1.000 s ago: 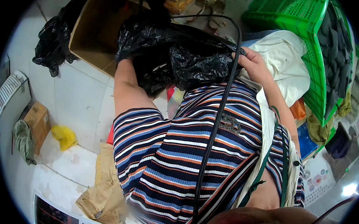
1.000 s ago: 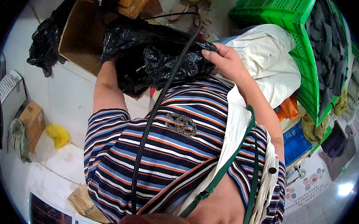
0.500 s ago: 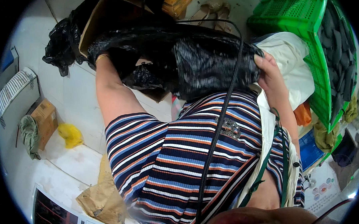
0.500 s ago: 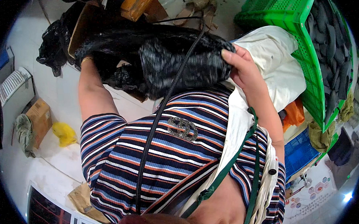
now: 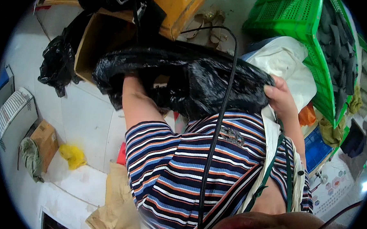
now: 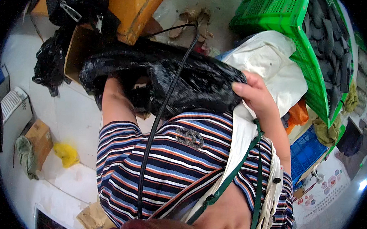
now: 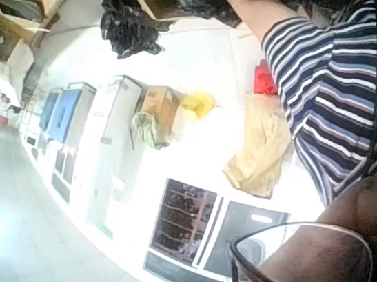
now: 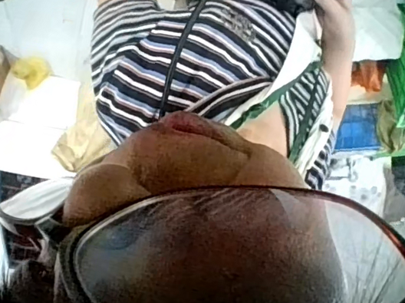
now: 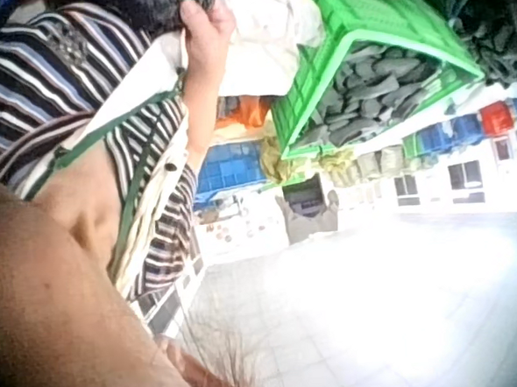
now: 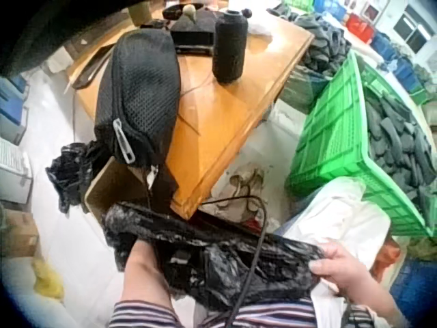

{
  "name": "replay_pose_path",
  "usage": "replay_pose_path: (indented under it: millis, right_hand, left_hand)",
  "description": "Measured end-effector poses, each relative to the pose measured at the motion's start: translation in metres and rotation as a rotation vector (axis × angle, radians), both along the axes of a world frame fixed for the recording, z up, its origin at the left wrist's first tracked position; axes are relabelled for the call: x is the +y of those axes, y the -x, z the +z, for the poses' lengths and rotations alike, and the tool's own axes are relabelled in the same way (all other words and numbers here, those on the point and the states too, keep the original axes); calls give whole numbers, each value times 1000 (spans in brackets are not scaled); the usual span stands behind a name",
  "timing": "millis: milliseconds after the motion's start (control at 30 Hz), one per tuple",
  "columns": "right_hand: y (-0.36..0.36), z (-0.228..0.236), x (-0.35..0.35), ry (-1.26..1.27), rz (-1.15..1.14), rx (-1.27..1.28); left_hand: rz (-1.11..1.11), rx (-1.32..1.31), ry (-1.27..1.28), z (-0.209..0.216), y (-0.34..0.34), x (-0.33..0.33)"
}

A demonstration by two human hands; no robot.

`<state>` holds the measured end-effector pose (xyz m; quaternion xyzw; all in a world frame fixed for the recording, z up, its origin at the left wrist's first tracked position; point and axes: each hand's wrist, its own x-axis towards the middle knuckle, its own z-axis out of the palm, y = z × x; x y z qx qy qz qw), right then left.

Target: The person sits on the floor and sews a grey slipper using a needle and thread. They pull the thread through the fabric repeatedly to stitch the shoe's opening. The person handles multiple grey slippers, picking them up from a green basket and placing them back down.

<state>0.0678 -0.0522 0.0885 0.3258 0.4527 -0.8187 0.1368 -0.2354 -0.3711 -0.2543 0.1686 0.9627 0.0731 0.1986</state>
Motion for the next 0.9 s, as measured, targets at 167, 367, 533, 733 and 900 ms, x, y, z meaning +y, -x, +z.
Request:
replay_pose_path:
  millis: [167,367,533,733,900]
  right_hand:
    - [-19,13,10,-12,-23,-45]
    - [-30,16,4,-114,-179,-124]
    - [-13,13,7,-35,-213,4]
    - [-8,1,11,-46,-166,-19]
    - [18,-11,1,-242,239,-69]
  left_hand:
    - [-109,-103,-93,-30,-21,86]
    - [-176,-156,-124,-43,-33,134]
    - [-151,-137,-111,-40,-33,101]
    - [-15,-75,-38,-31,-23,15]
    - [73,-32,-4,-16,-23,-47]
